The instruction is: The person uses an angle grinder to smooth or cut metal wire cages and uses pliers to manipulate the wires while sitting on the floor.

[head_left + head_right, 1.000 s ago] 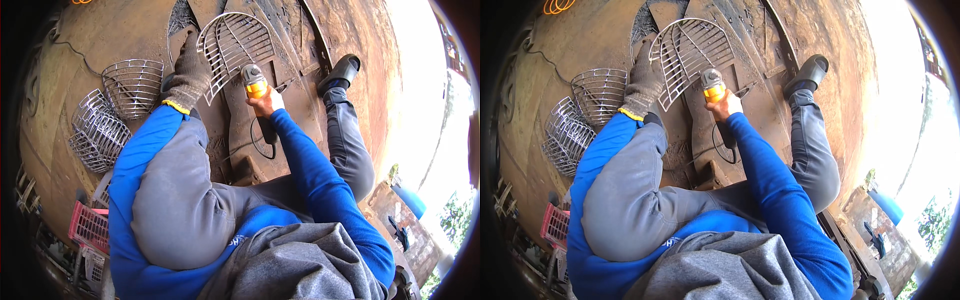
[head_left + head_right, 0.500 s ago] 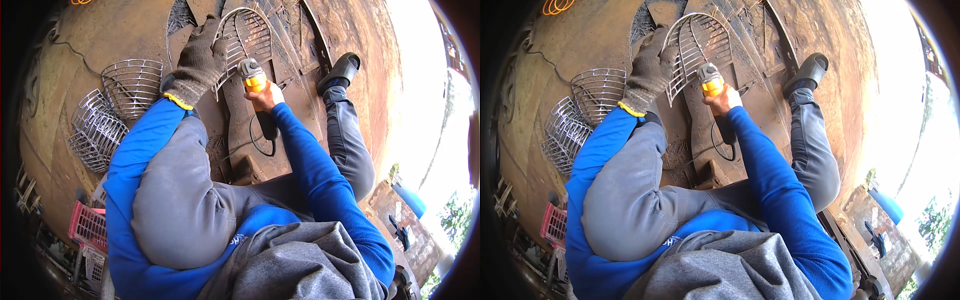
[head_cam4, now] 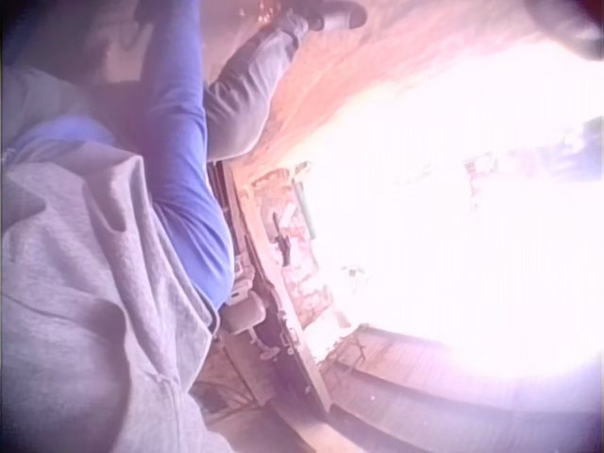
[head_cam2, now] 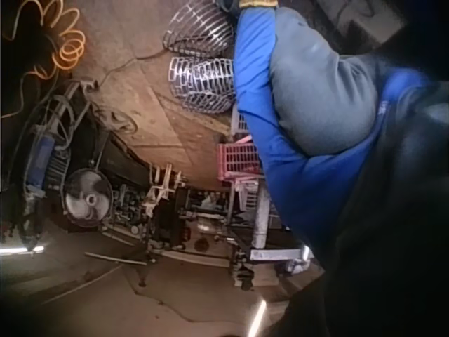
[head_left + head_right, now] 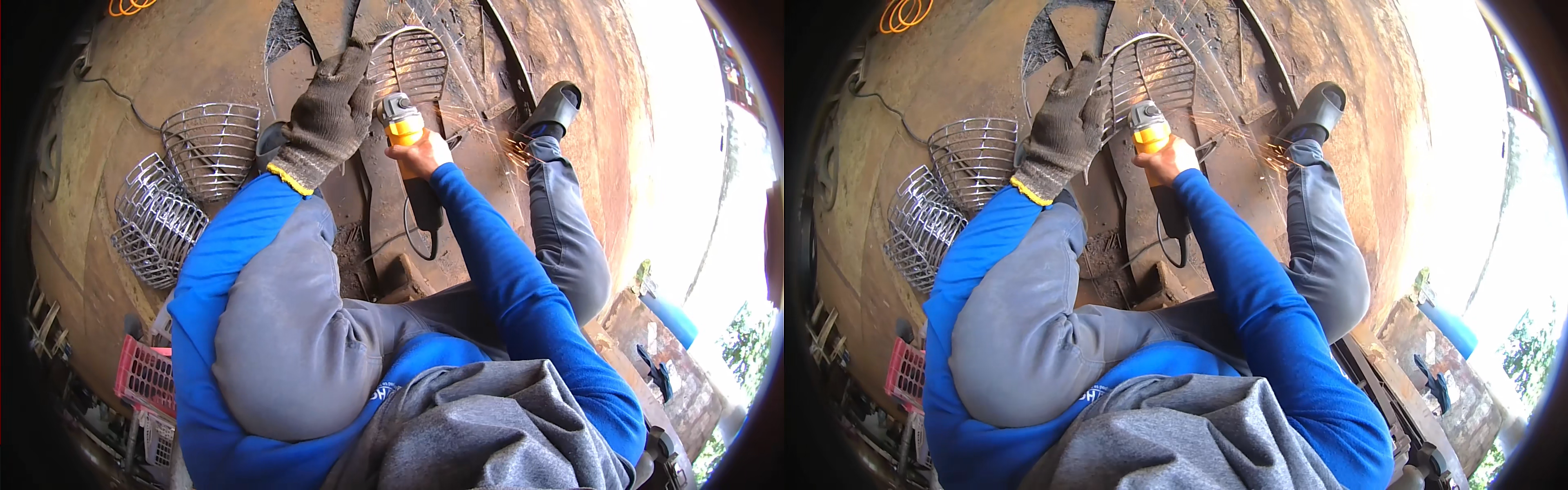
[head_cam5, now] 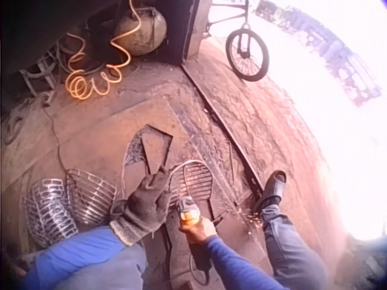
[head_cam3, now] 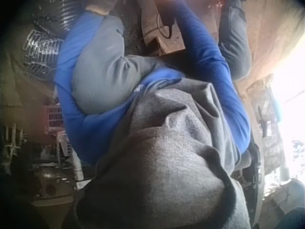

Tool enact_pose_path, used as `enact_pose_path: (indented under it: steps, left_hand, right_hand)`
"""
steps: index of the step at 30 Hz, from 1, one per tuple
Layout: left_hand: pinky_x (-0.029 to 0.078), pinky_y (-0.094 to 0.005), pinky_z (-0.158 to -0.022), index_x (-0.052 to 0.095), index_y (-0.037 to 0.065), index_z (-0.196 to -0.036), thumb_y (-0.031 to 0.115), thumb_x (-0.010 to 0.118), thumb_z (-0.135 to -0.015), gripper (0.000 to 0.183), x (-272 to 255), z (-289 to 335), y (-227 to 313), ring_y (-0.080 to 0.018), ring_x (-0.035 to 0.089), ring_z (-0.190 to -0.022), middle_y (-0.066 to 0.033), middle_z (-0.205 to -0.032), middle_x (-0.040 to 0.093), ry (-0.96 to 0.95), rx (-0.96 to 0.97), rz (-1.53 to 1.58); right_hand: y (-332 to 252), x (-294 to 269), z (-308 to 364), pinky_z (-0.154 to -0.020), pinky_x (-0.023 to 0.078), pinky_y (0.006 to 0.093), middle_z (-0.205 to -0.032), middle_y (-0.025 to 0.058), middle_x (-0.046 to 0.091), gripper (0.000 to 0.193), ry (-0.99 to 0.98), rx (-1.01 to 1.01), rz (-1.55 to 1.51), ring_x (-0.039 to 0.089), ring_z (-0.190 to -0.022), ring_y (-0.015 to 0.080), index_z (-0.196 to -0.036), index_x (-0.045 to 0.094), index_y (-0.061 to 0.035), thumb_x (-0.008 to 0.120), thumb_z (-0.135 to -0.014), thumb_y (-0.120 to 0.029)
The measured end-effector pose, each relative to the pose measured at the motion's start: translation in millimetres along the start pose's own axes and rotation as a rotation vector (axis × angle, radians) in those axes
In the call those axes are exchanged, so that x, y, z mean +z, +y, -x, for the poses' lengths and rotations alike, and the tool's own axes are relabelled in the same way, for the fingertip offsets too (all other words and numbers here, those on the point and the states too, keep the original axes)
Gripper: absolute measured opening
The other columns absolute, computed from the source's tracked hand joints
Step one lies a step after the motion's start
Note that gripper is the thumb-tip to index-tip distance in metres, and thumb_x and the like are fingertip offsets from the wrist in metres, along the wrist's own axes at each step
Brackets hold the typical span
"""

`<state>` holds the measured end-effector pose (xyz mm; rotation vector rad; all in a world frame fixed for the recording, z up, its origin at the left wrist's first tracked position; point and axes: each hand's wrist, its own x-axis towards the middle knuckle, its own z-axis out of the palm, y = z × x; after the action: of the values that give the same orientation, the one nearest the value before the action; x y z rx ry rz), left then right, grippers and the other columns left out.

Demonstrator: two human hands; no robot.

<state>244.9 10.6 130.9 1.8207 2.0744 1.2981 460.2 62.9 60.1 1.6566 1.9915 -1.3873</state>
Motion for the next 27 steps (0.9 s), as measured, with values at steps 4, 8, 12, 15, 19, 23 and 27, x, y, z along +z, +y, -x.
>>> enact_pose_path:
  steps: [4,8,12,15,19,23,27]
  left_hand:
    - [0.054,-0.0429,-0.088,0.054,0.000,-0.135,0.015,0.062,-0.092,0.047,-4.3,-1.1,7.6,-0.0415,0.063,-0.105,-0.0252,-0.117,0.062,-0.041,0.001,0.026]
    - [0.053,-0.0425,-0.087,0.053,-0.002,-0.136,0.012,0.062,-0.092,0.048,-11.5,1.6,12.8,-0.0416,0.063,-0.104,-0.0263,-0.115,0.062,-0.059,-0.006,0.016]
    - [0.056,-0.0430,-0.081,0.057,0.006,-0.133,0.018,0.061,-0.091,0.045,-6.7,5.5,7.9,-0.0398,0.065,-0.100,-0.0208,-0.118,0.063,-0.027,-0.004,-0.008]
    - [0.056,-0.0429,-0.080,0.056,0.006,-0.135,0.017,0.061,-0.091,0.046,-8.8,6.5,5.0,-0.0396,0.066,-0.099,-0.0208,-0.118,0.063,-0.024,0.002,0.003]
    - [0.056,-0.0426,-0.080,0.054,0.007,-0.138,0.017,0.062,-0.090,0.049,-9.7,8.1,0.7,-0.0390,0.066,-0.099,-0.0206,-0.118,0.062,-0.008,-0.002,0.016]
    - [0.054,-0.0410,-0.089,0.053,-0.001,-0.137,0.009,0.061,-0.092,0.047,-9.9,2.8,11.4,-0.0402,0.064,-0.107,-0.0247,-0.122,0.062,-0.083,-0.010,0.012]
    - [0.056,-0.0412,-0.083,0.053,-0.001,-0.137,0.009,0.063,-0.091,0.048,-14.8,6.0,13.4,-0.0401,0.065,-0.101,-0.0238,-0.119,0.063,-0.072,0.024,0.014]
  right_hand:
    - [2.6,-1.7,-6.0,-0.087,0.054,0.0375,-0.102,0.0191,0.073,0.064,-0.033,0.053,-0.027,0.071,-0.096,0.0293,-0.107,0.071,-0.0030,0.080,-0.064,-0.049]
    - [-4.7,-5.4,-5.5,-0.077,0.053,0.0331,-0.090,0.0105,0.072,0.050,-0.093,0.031,-0.080,0.068,-0.079,0.0206,-0.104,0.071,-0.0024,0.084,-0.069,-0.036]
    - [-2.9,-5.6,-6.5,-0.080,0.053,0.0343,-0.094,0.0130,0.072,0.055,-0.107,0.033,-0.064,0.068,-0.084,0.0232,-0.105,0.072,-0.0030,0.082,-0.068,-0.042]
    - [-0.3,-8.4,-7.1,-0.086,0.054,0.0367,-0.101,0.0187,0.073,0.062,-0.093,0.078,-0.007,0.071,-0.094,0.0286,-0.103,0.073,-0.0039,0.080,-0.065,-0.052]
    - [4.9,-7.9,-4.9,-0.084,0.054,0.0360,-0.098,0.0179,0.073,0.061,-0.056,0.071,-0.023,0.071,-0.092,0.0278,-0.103,0.073,-0.0023,0.081,-0.066,-0.051]
    - [24.9,-1.9,-3.1,-0.083,0.054,0.0359,-0.097,0.0173,0.073,0.059,0.007,0.056,-0.117,0.071,-0.091,0.0273,-0.105,0.072,-0.0031,0.081,-0.068,-0.049]
    - [7.6,-2.4,5.5,-0.084,0.053,0.0364,-0.097,0.0172,0.073,0.056,-0.047,-0.010,-0.239,0.071,-0.091,0.0269,-0.106,0.071,-0.0040,0.080,-0.071,-0.047]
